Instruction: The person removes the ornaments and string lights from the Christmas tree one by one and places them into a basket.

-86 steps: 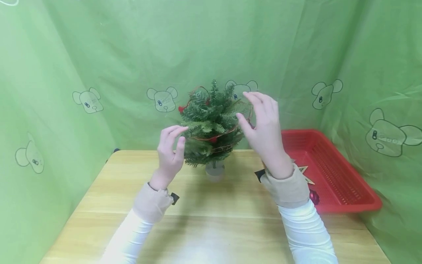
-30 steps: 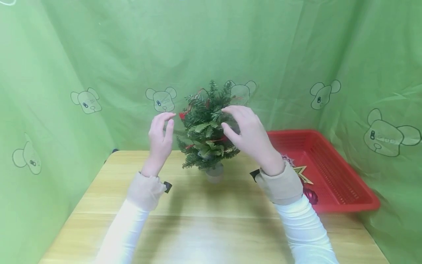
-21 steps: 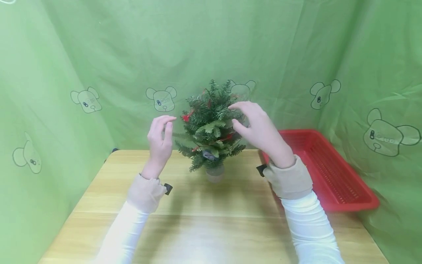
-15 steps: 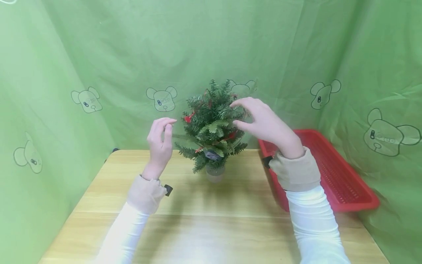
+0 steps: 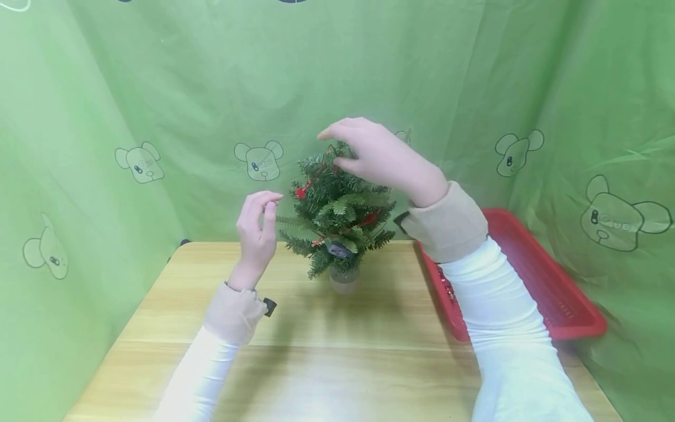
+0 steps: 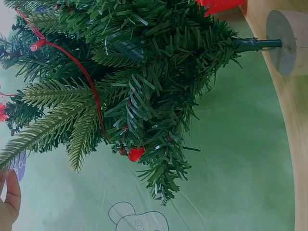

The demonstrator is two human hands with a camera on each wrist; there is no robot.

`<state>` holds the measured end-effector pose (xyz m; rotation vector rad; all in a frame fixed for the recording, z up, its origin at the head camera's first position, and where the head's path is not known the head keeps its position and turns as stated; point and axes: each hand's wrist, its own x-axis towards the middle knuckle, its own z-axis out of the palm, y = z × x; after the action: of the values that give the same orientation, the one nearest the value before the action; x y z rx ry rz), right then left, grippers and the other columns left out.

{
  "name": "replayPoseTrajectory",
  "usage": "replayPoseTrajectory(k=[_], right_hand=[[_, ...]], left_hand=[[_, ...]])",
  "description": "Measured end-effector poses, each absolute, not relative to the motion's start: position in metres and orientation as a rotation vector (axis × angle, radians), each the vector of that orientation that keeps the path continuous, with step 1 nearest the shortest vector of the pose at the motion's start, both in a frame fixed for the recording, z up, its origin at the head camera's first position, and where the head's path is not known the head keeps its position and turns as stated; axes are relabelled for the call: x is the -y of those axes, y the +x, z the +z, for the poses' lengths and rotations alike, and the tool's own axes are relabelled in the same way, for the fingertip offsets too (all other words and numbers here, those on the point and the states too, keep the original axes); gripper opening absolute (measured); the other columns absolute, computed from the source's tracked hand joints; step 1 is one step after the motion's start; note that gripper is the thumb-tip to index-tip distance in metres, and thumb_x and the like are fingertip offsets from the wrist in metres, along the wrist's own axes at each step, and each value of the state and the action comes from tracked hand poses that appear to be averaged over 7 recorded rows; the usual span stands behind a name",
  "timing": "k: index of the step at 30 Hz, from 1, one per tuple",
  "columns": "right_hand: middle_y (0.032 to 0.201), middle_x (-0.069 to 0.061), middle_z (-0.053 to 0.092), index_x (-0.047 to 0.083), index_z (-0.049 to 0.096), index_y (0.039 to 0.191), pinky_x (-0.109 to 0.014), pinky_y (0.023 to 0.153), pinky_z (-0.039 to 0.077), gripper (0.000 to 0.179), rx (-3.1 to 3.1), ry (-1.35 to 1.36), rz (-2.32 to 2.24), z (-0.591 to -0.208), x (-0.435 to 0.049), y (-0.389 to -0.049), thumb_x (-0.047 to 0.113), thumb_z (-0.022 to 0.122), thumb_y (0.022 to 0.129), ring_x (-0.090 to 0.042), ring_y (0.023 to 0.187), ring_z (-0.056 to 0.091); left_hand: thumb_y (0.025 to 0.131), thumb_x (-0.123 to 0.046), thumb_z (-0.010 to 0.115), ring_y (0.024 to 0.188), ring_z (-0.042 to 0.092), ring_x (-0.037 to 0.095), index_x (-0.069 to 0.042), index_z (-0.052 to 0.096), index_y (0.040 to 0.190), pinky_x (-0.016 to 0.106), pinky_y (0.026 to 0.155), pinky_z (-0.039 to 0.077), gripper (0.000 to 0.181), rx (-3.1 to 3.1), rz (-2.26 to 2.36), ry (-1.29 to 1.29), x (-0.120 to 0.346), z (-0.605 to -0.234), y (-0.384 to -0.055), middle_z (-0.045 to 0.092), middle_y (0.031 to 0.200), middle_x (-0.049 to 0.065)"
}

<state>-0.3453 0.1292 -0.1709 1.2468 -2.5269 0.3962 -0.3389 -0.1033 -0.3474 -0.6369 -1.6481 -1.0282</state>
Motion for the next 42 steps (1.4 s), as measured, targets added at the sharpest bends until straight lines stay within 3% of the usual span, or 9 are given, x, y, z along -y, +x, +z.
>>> replayPoseTrajectory(k=[6, 9, 13, 21, 25, 32, 36, 39, 42], right_hand=[[0.137, -0.019, 0.057, 0.0, 0.058, 0.13, -0.052, 0.118, 0.03, 0.041, 2.585, 1.225, 0.22, -0.18, -0.111, -0.357, -0.003, 0.062, 0.089, -0.04, 0.14, 0.039], [0.116, -0.016, 0.068, 0.001, 0.068, 0.11, -0.05, 0.104, 0.046, 0.024, 2.542, 1.145, 0.204, -0.185, -0.107, -0.357, -0.004, 0.063, 0.086, -0.036, 0.121, 0.056], [0.097, -0.014, 0.072, 0.002, 0.071, 0.093, -0.046, 0.088, 0.052, 0.008, 2.532, 1.027, 0.277, -0.186, -0.109, -0.354, 0.001, 0.064, 0.088, -0.032, 0.094, 0.065], [0.112, -0.019, 0.072, 0.001, 0.071, 0.112, -0.044, 0.086, 0.054, 0.026, 2.685, 0.803, 0.483, -0.18, -0.123, -0.34, 0.017, 0.055, 0.099, -0.027, 0.078, 0.067], [0.108, -0.015, 0.073, 0.004, 0.071, 0.114, -0.038, 0.077, 0.048, 0.026, 2.685, 0.798, 0.566, -0.182, -0.132, -0.333, 0.019, 0.055, 0.099, -0.021, 0.064, 0.053], [0.095, -0.012, 0.074, 0.007, 0.074, 0.108, -0.035, 0.071, 0.042, 0.022, 2.588, 0.839, 0.624, -0.185, -0.143, -0.322, 0.02, 0.058, 0.098, -0.021, 0.066, 0.049], [0.099, -0.011, 0.075, 0.009, 0.074, 0.108, -0.034, 0.072, 0.045, 0.021, 2.553, 0.84, 0.697, -0.186, -0.144, -0.315, 0.02, 0.059, 0.097, -0.02, 0.065, 0.054], [0.104, -0.011, 0.074, 0.008, 0.074, 0.108, -0.036, 0.077, 0.05, 0.02, 2.518, 0.864, 0.765, -0.187, -0.141, -0.312, 0.018, 0.06, 0.097, -0.023, 0.077, 0.063], [0.106, -0.011, 0.073, 0.007, 0.073, 0.108, -0.034, 0.078, 0.051, 0.019, 2.471, 0.913, 0.813, -0.189, -0.136, -0.31, 0.015, 0.06, 0.096, -0.023, 0.086, 0.065]], left_hand=[[0.094, -0.004, 0.049, 0.091, 0.059, 0.03, 0.004, 0.065, 0.103, 0.031, 0.076, 0.053, 0.02, 1.651, -1.032, -0.633, 0.103, -0.349, -0.338, 0.064, 0.101, 0.021], [0.094, -0.004, 0.049, 0.092, 0.06, 0.03, 0.004, 0.065, 0.103, 0.031, 0.077, 0.054, 0.02, 1.654, -1.03, -0.626, 0.103, -0.351, -0.336, 0.064, 0.101, 0.021], [0.094, -0.003, 0.049, 0.093, 0.06, 0.03, 0.003, 0.066, 0.103, 0.032, 0.077, 0.054, 0.02, 1.652, -1.028, -0.626, 0.102, -0.352, -0.337, 0.064, 0.101, 0.02], [0.093, -0.002, 0.049, 0.096, 0.06, 0.03, 0.003, 0.066, 0.103, 0.033, 0.08, 0.053, 0.02, 1.641, -1.024, -0.623, 0.103, -0.354, -0.34, 0.065, 0.102, 0.02], [0.094, -0.003, 0.049, 0.098, 0.059, 0.03, 0.003, 0.066, 0.103, 0.032, 0.085, 0.053, 0.02, 1.648, -1.022, -0.612, 0.102, -0.352, -0.341, 0.065, 0.102, 0.02], [0.096, -0.011, 0.047, 0.1, 0.057, 0.031, 0.003, 0.064, 0.107, 0.035, 0.085, 0.051, 0.025, 1.71, -1.035, -0.58, 0.101, -0.352, -0.343, 0.064, 0.107, 0.021], [0.098, -0.017, 0.045, 0.113, 0.057, 0.032, 0.002, 0.062, 0.116, 0.039, 0.099, 0.049, 0.032, 1.8, -1.068, -0.545, 0.102, -0.353, -0.346, 0.062, 0.12, 0.021], [0.1, -0.022, 0.043, 0.126, 0.053, 0.031, 0.0, 0.059, 0.124, 0.04, 0.11, 0.042, 0.037, 1.888, -1.098, -0.533, 0.102, -0.353, -0.346, 0.058, 0.132, 0.02], [0.101, -0.024, 0.043, 0.131, 0.051, 0.029, -0.001, 0.057, 0.129, 0.038, 0.113, 0.04, 0.039, 1.937, -1.117, -0.537, 0.101, -0.354, -0.345, 0.055, 0.138, 0.017]])
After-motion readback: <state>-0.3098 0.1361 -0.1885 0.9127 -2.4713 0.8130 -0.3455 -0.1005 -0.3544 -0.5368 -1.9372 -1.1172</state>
